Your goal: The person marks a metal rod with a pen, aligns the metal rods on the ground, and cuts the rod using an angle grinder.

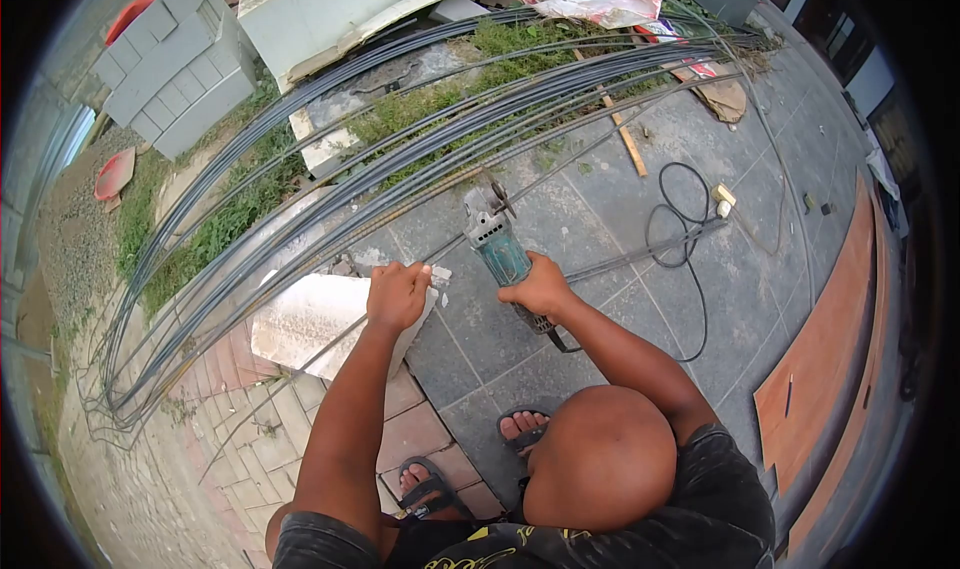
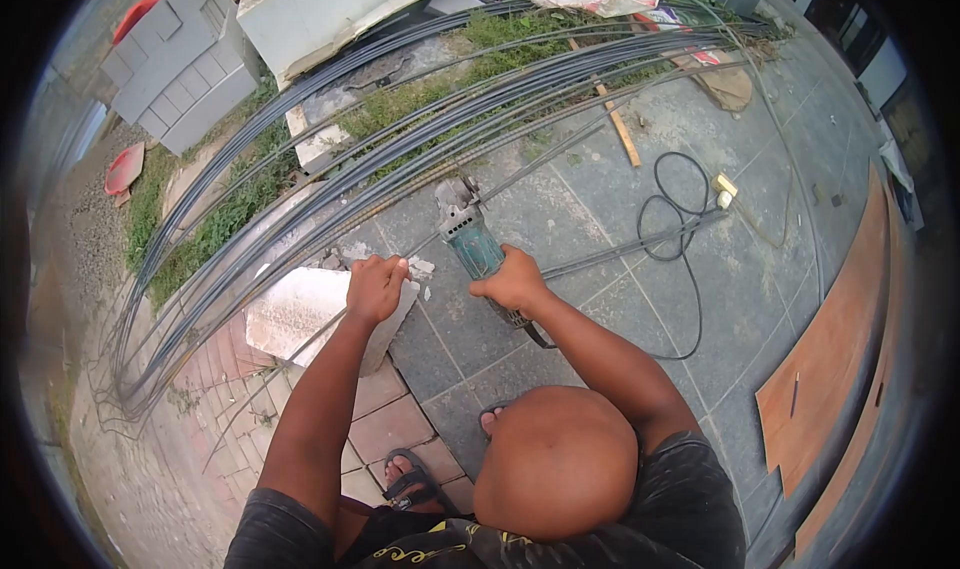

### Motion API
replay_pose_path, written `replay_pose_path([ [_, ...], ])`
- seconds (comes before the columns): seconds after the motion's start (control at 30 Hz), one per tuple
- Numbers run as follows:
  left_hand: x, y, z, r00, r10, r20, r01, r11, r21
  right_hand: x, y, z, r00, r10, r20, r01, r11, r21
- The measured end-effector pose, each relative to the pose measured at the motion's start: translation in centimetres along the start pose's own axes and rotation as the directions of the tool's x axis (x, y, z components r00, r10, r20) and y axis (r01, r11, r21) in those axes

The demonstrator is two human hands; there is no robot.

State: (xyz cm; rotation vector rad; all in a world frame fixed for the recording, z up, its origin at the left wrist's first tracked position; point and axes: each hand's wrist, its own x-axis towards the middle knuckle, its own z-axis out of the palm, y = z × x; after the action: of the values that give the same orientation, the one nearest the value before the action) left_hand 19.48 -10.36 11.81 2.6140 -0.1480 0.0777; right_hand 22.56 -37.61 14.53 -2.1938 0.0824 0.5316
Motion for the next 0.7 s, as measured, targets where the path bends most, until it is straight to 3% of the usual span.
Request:
replay_pose_path([
  [0.13, 0.03, 0.02, -0.05, 1.0, 0.001, 0.0, -0.001, 1.0, -0.002, -0.09, 0.17, 0.16, 0.998, -0.03, -0.048, 0.028, 0.999, -0.046],
  [0.3, 0.07, 0.03, -0.03, 1.0, 0.005, -0.013, -0.005, 1.0, 0.01, -0.04, -0.21, -0.28, 1.0, 0.002, 0.026, -0.002, 1.0, 0.021],
  [0.7, 0.01, -0.22, 0.27, 1.0, 0.017, -0.014, -0.016, 1.0, 0.022, 0.58, 0.34, 0.13, 1.0, 0.0, 0.02, -0.001, 0.999, 0.047],
])
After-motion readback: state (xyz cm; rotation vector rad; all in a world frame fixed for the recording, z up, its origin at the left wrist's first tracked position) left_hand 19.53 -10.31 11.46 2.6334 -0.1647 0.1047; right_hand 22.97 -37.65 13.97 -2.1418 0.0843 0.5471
